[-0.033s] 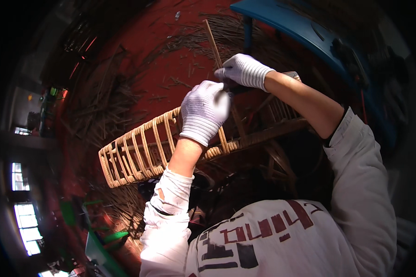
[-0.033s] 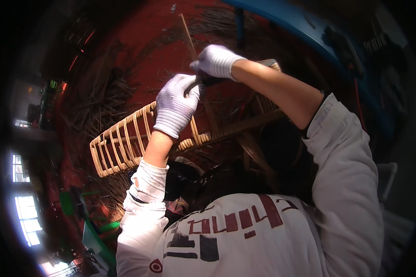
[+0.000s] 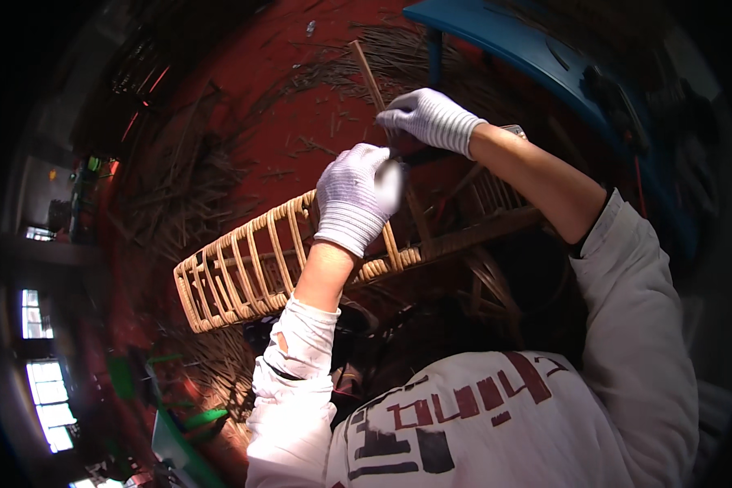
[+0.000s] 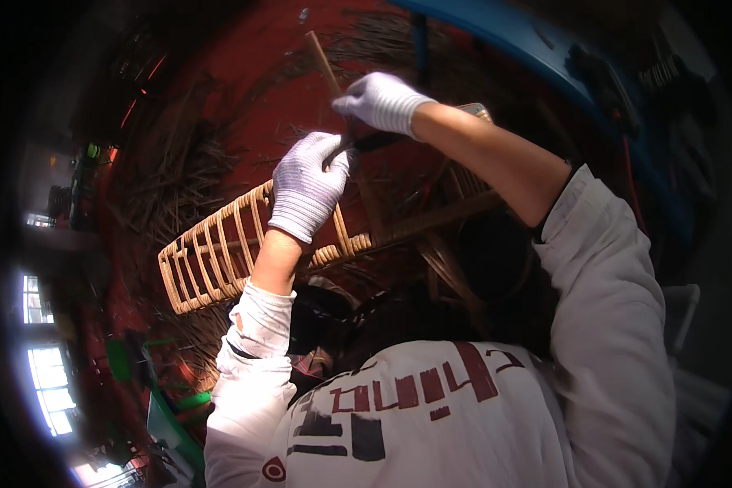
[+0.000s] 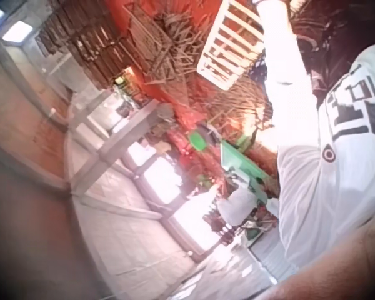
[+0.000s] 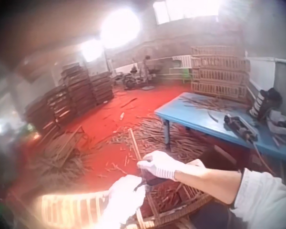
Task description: Assembling and securing rattan weaving onto a wooden or metal frame using a pneumatic stapler and cutters.
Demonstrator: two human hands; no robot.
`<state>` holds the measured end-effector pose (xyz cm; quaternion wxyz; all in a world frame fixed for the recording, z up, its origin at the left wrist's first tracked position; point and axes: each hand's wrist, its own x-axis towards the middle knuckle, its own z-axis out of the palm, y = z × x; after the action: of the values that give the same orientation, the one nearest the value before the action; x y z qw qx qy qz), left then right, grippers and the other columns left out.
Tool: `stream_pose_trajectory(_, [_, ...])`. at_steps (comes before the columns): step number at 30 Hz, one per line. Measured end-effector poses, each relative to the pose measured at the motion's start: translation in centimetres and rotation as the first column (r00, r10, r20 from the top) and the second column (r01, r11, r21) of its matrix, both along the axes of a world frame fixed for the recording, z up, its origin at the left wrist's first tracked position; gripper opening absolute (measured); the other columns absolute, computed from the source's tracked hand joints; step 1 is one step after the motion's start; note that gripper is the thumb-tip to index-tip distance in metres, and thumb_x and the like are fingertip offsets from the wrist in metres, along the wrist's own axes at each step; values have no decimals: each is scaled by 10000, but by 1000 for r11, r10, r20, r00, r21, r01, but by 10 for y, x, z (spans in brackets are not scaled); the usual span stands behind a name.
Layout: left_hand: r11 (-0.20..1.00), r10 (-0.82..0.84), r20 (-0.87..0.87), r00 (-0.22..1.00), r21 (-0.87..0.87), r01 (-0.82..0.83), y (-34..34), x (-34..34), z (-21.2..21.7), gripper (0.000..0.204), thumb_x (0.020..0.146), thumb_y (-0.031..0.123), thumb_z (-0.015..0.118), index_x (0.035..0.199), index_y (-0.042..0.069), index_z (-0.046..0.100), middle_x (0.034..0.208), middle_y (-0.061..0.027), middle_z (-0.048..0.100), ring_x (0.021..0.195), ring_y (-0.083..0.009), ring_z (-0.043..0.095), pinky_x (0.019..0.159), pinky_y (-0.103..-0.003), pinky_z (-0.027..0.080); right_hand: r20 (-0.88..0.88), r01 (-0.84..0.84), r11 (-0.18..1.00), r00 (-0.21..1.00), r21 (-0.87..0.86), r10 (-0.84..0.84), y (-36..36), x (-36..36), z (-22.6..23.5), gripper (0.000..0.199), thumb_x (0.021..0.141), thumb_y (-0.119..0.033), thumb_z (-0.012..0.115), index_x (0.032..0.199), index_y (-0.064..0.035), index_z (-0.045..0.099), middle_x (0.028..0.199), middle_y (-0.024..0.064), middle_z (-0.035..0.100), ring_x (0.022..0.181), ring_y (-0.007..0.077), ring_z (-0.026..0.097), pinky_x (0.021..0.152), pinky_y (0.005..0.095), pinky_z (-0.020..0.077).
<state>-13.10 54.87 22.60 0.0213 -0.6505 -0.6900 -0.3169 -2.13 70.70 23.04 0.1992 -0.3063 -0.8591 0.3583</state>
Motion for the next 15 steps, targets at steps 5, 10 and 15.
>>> stream_pose_trajectory(5, [958,-25,6,1000,-284,25,17,0,15,300,890,361,634,1039,117,722,927,-108,705,868,-308,677,770,-407,523,-375,111,974,909,-198,-179,29,56,23,281,953,-274,650,1114,-53,717,924,29,715,781,91,631,739,241,535])
stream_pose_trajectory(10, [899,-7,146,989,-431,70,33,4,28,325,886,377,655,1047,106,735,940,-102,733,877,-247,707,786,-350,523,-489,201,975,844,-95,-221,31,136,22,213,978,-184,605,1087,-44,722,884,25,709,745,74,618,714,215,536])
stream_pose_trajectory(15, [868,-42,236,971,-472,152,54,6,19,331,893,330,663,1062,50,717,851,-81,717,765,-155,663,707,-310,506,-500,333,919,845,211,-191,-2,183,-2,142,927,-113,665,1037,-30,700,951,75,718,855,143,691,769,250,562])
